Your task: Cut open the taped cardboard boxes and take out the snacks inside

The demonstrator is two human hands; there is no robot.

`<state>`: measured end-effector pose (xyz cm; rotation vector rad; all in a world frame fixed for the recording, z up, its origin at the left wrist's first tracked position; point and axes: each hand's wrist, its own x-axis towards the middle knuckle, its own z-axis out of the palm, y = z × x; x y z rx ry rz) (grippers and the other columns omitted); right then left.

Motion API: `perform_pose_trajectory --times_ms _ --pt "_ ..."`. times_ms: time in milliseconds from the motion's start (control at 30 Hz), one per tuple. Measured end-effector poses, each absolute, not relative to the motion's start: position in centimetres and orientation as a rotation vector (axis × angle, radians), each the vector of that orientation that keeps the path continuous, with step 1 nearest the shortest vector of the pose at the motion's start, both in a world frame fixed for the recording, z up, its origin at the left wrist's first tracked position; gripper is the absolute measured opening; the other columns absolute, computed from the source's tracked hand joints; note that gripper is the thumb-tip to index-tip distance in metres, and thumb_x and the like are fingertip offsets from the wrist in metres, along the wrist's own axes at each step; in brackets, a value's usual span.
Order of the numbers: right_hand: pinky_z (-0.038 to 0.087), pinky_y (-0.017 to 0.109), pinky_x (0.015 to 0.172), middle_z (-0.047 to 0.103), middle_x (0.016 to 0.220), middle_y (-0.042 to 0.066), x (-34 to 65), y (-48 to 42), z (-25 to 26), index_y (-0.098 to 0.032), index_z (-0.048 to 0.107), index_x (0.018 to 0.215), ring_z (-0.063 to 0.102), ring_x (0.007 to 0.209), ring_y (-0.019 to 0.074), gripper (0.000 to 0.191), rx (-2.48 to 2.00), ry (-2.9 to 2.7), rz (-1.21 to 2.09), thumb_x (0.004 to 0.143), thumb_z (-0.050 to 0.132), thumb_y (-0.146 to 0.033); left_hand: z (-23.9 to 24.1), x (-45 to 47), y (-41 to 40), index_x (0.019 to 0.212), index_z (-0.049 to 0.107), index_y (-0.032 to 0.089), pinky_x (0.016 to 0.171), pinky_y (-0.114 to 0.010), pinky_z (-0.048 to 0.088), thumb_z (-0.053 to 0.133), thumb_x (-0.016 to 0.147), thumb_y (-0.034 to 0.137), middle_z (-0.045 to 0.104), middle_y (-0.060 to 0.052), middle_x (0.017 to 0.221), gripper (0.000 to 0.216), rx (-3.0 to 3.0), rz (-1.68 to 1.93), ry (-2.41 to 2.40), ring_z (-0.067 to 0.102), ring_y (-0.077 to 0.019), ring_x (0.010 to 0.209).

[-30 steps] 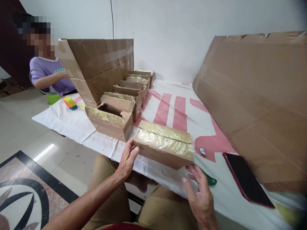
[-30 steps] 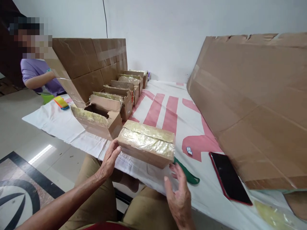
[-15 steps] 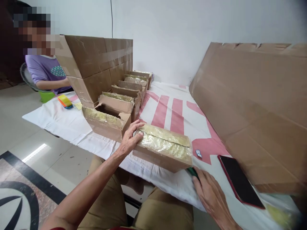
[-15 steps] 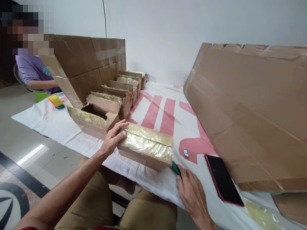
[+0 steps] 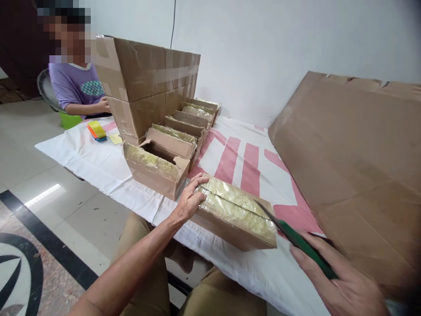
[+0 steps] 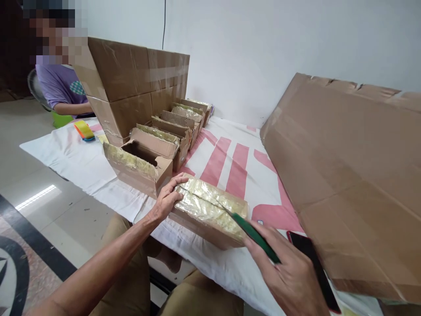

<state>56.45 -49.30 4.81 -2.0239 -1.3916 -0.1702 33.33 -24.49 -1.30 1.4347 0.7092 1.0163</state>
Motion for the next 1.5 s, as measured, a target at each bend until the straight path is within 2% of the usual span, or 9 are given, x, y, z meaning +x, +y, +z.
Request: perform_pose_trajectory --times_ms 133,233,567,767,900,1067,1167,1333,1500 --pt "0.064 0.040 0.085 0.081 0.117 0.005 52.8 -42.4 8.6 -0.031 0.077 0.120 0.078 0.100 0.0282 0.036 -1.833 -1.813 -0.051 0.100 0.054 -0.051 -1.0 33.4 -24.8 0.120 0.073 0.018 0.130 -0.050 0.025 0.057 0.061 0.018 0.055 -0.012 0.157 0.060 1.405 1.022 0.724 0.039 -0.0346 0.155" --pt "0.064 0.041 0.091 0.080 0.122 0.005 51.8 -39.5 8.8 -0.026 0.076 0.121 0.077 0.110 0.0277 0.035 -1.813 -1.990 -0.083 0.103 0.049 -0.041 -0.8 33.5 -24.9 0.120 0.073 0.017 0.129 -0.049 0.026 0.056 0.061 0.019 0.056 -0.012 0.157 0.061 1.404 1.025 0.727 0.041 -0.0334 0.154" --pt "0.060 0.035 0.067 0.081 0.104 0.009 51.0 -37.3 7.8 -0.019 0.073 0.116 0.078 0.084 0.0252 0.032 -1.771 -2.228 -0.490 0.106 0.045 -0.030 -1.0 33.6 -25.0 0.122 0.074 0.017 0.129 -0.048 0.029 0.055 0.060 0.018 0.056 -0.011 0.157 0.065 1.392 1.042 0.721 0.043 -0.0337 0.153" --pt "0.052 0.031 0.058 0.081 0.102 0.006 51.9 -37.7 8.8 -0.022 0.072 0.116 0.076 0.077 0.0219 0.025 -1.922 -2.343 -0.483 0.100 0.053 -0.022 -1.1 33.8 -25.1 0.121 0.075 0.017 0.130 -0.048 0.028 0.055 0.059 0.016 0.060 -0.011 0.154 0.065 1.371 1.072 0.723 0.043 -0.0344 0.153" --pt "0.044 0.030 0.053 0.079 0.089 0.002 52.7 -39.0 10.2 -0.024 0.072 0.111 0.074 0.070 0.0207 0.020 -2.067 -2.392 -0.438 0.099 0.056 -0.024 -1.2 33.9 -25.1 0.118 0.077 0.018 0.129 -0.048 0.030 0.056 0.059 0.016 0.064 -0.010 0.150 0.062 1.344 1.087 0.743 0.047 -0.0330 0.151" --pt "0.038 0.029 0.053 0.079 0.088 0.001 53.1 -40.1 12.0 -0.025 0.072 0.112 0.074 0.071 0.0216 0.020 -2.227 -2.402 -0.360 0.097 0.059 -0.025 -1.1 33.7 -25.1 0.113 0.079 0.019 0.128 -0.046 0.032 0.056 0.060 0.017 0.069 -0.008 0.143 0.058 1.350 1.107 0.772 0.051 -0.0323 0.148" --pt "0.038 0.030 0.052 0.078 0.084 0.003 53.8 -40.7 12.3 -0.024 0.074 0.103 0.073 0.069 0.0236 0.018 -2.362 -2.376 -0.297 0.097 0.057 -0.025 -0.9 33.5 -25.1 0.111 0.080 0.019 0.127 -0.045 0.035 0.057 0.060 0.018 0.069 -0.007 0.142 0.057 1.359 1.107 0.797 0.053 -0.0322 0.145" --pt "0.050 0.033 0.063 0.081 0.098 0.004 56.2 -43.1 11.5 -0.024 0.075 0.108 0.076 0.081 0.0242 0.030 -2.194 -2.265 -0.217 0.102 0.046 -0.031 -0.5 33.2 -25.5 0.114 0.078 0.018 0.122 -0.042 0.040 0.056 0.061 0.019 0.072 -0.007 0.137 0.058 1.375 1.120 0.808 0.057 -0.0315 0.139" --pt "0.053 0.033 0.067 0.081 0.102 0.004 55.6 -43.6 10.9 -0.025 0.074 0.114 0.076 0.084 0.0242 0.031 -2.023 -2.227 -0.282 0.102 0.046 -0.031 -0.4 33.2 -25.7 0.117 0.076 0.017 0.115 -0.042 0.046 0.056 0.061 0.020 0.075 -0.007 0.123 0.060 1.377 1.112 0.840 0.063 -0.0304 0.126"
